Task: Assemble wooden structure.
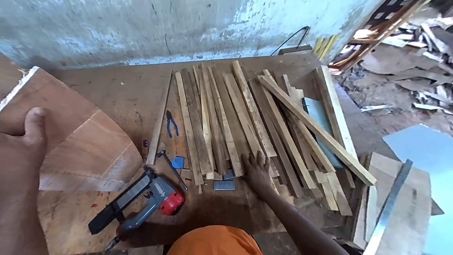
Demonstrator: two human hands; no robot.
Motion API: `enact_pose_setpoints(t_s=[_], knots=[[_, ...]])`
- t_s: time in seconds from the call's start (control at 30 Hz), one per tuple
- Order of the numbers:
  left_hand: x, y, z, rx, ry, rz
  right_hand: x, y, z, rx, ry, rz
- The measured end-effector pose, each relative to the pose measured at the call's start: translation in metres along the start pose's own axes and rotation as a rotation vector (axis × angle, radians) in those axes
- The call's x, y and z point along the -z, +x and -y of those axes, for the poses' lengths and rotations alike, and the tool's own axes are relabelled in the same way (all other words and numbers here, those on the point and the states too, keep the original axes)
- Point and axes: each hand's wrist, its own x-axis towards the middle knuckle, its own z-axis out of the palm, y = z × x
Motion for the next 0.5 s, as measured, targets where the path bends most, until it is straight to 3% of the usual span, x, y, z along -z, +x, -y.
enact_pose_setpoints(t_s=[0.17, 0.3, 0.4, 0.5], knots=[[-0.004, 0.002, 0.014, 0.006, 0.046, -0.011, 0.011, -0.002, -0.013, 0.054, 0.04, 0.018], [-0.004, -0.001, 0.023, -0.055, 0.098, -0.044, 0.011, -0.001, -0.029, 0.03, 0.295, -0.187], [-0.003, -0.001, 0.021, -0.052, 0.123, -0.056, 0.045, -0.011, -0.034, -0.066, 0.771, -0.265], [0.0, -0.002, 0.015, -0.065, 0.16, -0.079, 0.074, -0.022, -0.032, -0.268, 1.499, -0.192]])
